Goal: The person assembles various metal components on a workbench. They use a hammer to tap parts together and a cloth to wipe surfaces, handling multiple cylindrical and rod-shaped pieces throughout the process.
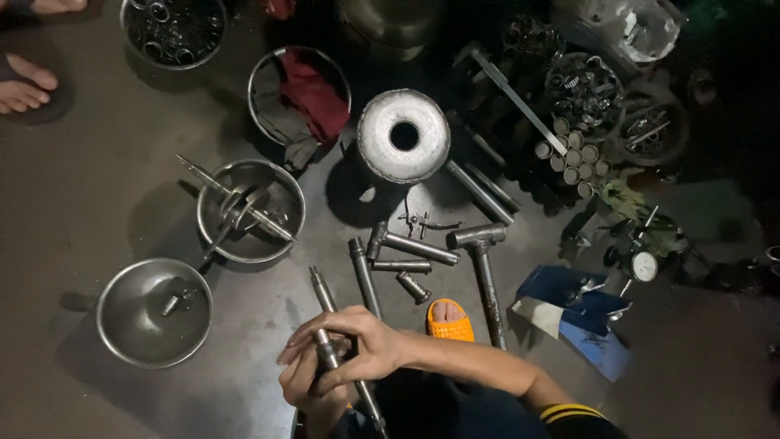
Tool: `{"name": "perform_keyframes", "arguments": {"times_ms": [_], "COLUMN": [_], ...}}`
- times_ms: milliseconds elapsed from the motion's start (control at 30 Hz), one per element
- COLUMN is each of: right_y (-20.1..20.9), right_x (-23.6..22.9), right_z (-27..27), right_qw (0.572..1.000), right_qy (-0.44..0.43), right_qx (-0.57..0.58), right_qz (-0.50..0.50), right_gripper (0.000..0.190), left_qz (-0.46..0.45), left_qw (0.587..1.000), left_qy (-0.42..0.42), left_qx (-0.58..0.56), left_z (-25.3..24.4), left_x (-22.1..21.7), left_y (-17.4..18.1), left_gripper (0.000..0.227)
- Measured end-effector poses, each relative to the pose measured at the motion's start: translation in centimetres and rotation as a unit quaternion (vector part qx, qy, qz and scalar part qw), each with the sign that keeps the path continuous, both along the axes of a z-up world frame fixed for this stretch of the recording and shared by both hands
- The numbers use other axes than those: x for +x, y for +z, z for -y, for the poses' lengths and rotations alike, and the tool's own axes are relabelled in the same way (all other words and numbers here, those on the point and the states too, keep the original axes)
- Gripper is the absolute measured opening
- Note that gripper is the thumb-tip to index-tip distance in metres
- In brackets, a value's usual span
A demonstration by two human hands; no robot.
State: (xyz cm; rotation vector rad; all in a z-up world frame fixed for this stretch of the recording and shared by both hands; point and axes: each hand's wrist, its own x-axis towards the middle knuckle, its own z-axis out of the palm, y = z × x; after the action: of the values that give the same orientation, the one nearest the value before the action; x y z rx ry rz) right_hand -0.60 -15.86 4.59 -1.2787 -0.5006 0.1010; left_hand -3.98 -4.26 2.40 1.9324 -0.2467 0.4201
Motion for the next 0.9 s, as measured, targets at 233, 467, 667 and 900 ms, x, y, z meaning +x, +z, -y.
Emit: {"name": "perform_keyframes", "arguments": {"times_ms": [233, 467, 667, 900], "right_y": [0.6, 0.6, 0.4, 0.4], "right_x": [0.7, 0.5, 0.6, 0.7], "right_z": [-0.3, -0.4, -0.5, -0.5], "right_qw": [0.989, 0.991, 0.994, 0.996], "right_qy": [0.079, 0.081, 0.078, 0.066], "right_qx": [0.120, 0.093, 0.070, 0.043], "right_qz": [-0.028, -0.041, -0.043, -0.039], "right_gripper": [0.045, 0.047, 0.047, 0.044], "left_qz": [0.018, -0.027, 0.024, -0.008], "left_qw": [0.999, 0.999, 0.996, 1.000], "left_qy": [0.038, 0.018, -0.010, -0.006], "left_qx": [0.027, -0.021, -0.091, 0.026], "left_z": [-1.0, -1.1, -0.9, -1.2], "left_x": [-1.3, -1.4, -0.8, -0.2], "left_y": [-4.7, -3.2, -3.5, -1.8], "left_gripper": [0.015, 0.018, 0.021, 0.026]}}
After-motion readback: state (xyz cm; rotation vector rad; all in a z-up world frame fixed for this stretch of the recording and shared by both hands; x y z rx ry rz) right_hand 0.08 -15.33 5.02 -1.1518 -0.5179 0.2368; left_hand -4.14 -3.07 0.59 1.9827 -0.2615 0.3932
